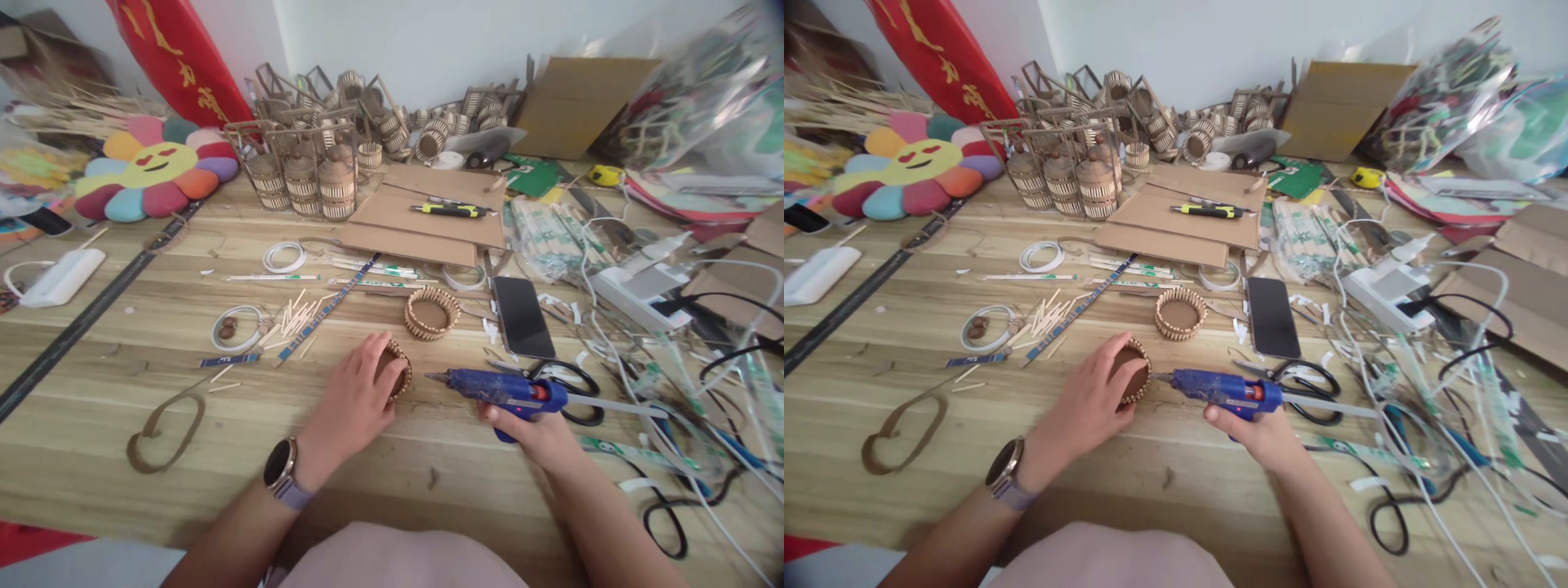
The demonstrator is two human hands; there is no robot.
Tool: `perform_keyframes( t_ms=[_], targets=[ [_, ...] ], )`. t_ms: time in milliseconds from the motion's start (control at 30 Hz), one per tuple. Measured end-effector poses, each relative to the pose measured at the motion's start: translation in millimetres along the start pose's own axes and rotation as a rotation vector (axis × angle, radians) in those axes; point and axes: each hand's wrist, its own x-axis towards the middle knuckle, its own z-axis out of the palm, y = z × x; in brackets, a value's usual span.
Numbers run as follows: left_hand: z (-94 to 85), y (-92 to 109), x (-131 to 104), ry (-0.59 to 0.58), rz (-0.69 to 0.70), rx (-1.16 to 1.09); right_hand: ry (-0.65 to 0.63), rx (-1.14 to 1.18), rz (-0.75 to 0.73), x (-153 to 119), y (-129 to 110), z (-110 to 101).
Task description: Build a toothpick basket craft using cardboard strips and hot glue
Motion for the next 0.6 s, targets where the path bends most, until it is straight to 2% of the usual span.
perform_keyframes(
  t_ms=[167, 300, 433, 600],
  targets=[
    [-0.5, 3, 1, 0.003, -0.017, 0.0, 0.102, 0.097, 0.086, 3, 6, 7],
    [2.0, 4, 2, 0.014, -0.011, -0.004, 0.083, 0.175, 0.151, 12, 1, 8],
    [1.1, 9, 4, 0.003, 0.03, 0.008, 0.131, 0.301, 0.148, 19, -7, 3],
    [0.2, 18, 15, 0.005, 0.088, -0.035, 0.148, 0.38, 0.176, 21, -4, -1]
  ],
)
